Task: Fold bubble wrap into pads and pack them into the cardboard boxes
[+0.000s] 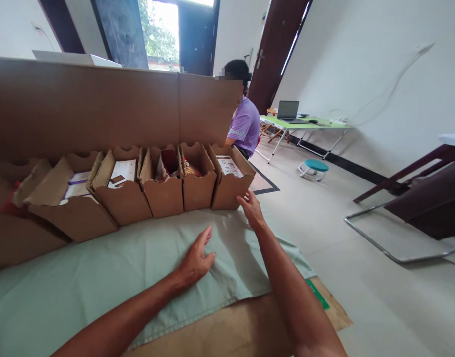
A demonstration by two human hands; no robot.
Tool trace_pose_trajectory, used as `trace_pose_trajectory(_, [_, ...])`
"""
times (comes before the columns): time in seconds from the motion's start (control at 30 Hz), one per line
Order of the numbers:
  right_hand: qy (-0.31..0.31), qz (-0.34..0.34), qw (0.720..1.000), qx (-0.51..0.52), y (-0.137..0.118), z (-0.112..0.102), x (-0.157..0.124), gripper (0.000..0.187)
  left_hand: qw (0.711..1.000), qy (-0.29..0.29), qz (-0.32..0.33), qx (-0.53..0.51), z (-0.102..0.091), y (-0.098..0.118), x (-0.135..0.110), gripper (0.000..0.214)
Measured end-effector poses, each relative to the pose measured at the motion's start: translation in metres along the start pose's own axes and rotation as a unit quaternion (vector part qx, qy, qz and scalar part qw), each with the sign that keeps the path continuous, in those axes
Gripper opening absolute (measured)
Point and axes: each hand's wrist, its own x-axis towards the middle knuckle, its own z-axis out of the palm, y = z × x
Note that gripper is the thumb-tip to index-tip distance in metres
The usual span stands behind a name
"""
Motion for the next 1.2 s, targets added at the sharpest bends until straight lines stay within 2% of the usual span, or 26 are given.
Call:
trace_pose_trajectory(0.1, [0.086, -0.024, 0.996, -0.030, -0.013, -0.008, -0.009, 0.057, 1.000, 0.016, 0.017, -0.005, -0.003, -0.008, -0.018, 0.078])
trace_pose_trajectory(0.17, [0.119, -0.065, 0.989, -0.056, -0.034, -0.007, -0.022, 0.051, 0.999, 0.028, 0.022, -0.002, -0.002, -0.012, -0.021, 0.073])
trace_pose_trajectory(0.2, [0.103, -0.097, 0.987, -0.075, -0.048, -0.003, -0.030, 0.047, 0.999, 0.032, 0.026, 0.004, -0.001, -0.012, -0.020, 0.071])
trace_pose_trajectory(0.27, [0.011, -0.165, 0.975, -0.146, -0.080, 0.017, -0.040, 0.043, 0.998, 0.039, 0.034, 0.020, 0.000, -0.012, -0.018, 0.067])
trace_pose_trajectory(0.33, [-0.093, -0.191, 0.937, -0.276, -0.109, 0.045, -0.042, 0.053, 0.997, 0.051, 0.041, 0.033, 0.000, -0.009, -0.017, 0.065])
trace_pose_trajectory(0.37, [-0.124, -0.180, 0.913, -0.344, -0.121, 0.059, -0.039, 0.058, 0.997, 0.059, 0.043, 0.039, -0.001, -0.007, -0.017, 0.065])
trace_pose_trajectory(0.43, [-0.144, -0.148, 0.876, -0.436, -0.137, 0.083, -0.030, 0.056, 0.994, 0.081, 0.047, 0.054, -0.002, -0.004, -0.023, 0.063])
trace_pose_trajectory(0.47, [-0.142, -0.135, 0.868, -0.456, -0.142, 0.091, -0.025, 0.048, 0.993, 0.092, 0.047, 0.060, -0.004, -0.003, -0.027, 0.063])
trace_pose_trajectory(0.57, [-0.125, -0.128, 0.867, -0.464, -0.148, 0.092, -0.028, 0.030, 0.988, 0.135, 0.046, 0.065, -0.013, -0.005, -0.047, 0.065])
trace_pose_trajectory(0.67, [-0.125, -0.134, 0.869, -0.460, -0.147, 0.060, -0.067, 0.024, 0.980, 0.186, 0.038, 0.051, -0.030, -0.008, -0.071, 0.068])
trace_pose_trajectory(0.73, [-0.135, -0.144, 0.876, -0.439, -0.145, 0.024, -0.112, 0.019, 0.974, 0.218, 0.036, 0.041, -0.046, -0.007, -0.084, 0.069])
trace_pose_trajectory(0.8, [-0.124, -0.195, 0.901, -0.368, -0.141, -0.018, -0.162, 0.017, 0.969, 0.241, 0.041, 0.031, -0.064, -0.002, -0.093, 0.071])
trace_pose_trajectory(0.83, [-0.109, -0.220, 0.904, -0.349, -0.139, -0.039, -0.188, 0.017, 0.968, 0.244, 0.044, 0.025, -0.072, 0.002, -0.097, 0.073])
trace_pose_trajectory(0.9, [-0.079, -0.264, 0.903, -0.331, -0.131, -0.081, -0.234, 0.016, 0.971, 0.233, 0.047, 0.006, -0.086, 0.011, -0.103, 0.076])
trace_pose_trajectory(0.97, [-0.020, -0.249, 0.920, -0.301, -0.118, -0.116, -0.274, 0.024, 0.979, 0.196, 0.053, -0.024, -0.093, 0.021, -0.108, 0.079])
trace_pose_trajectory(1.0, [0.012, -0.221, 0.936, -0.274, -0.111, -0.129, -0.291, 0.036, 0.984, 0.167, 0.054, -0.041, -0.094, 0.027, -0.110, 0.081])
trace_pose_trajectory(1.07, [0.059, -0.134, 0.965, -0.217, -0.094, -0.143, -0.319, 0.071, 0.991, 0.100, 0.046, -0.075, -0.092, 0.038, -0.114, 0.083])
trace_pose_trajectory(1.1, [0.062, -0.092, 0.975, -0.195, -0.087, -0.145, -0.329, 0.087, 0.993, 0.064, 0.037, -0.092, -0.089, 0.043, -0.115, 0.082])
trace_pose_trajectory(1.13, [0.051, -0.057, 0.980, -0.185, -0.080, -0.142, -0.337, 0.096, 0.993, 0.029, 0.029, -0.108, -0.085, 0.048, -0.117, 0.081])
trace_pose_trajectory(1.2, [0.029, -0.017, 0.979, -0.201, -0.069, -0.130, -0.344, 0.095, 0.991, -0.011, 0.017, -0.132, -0.075, 0.055, -0.121, 0.076])
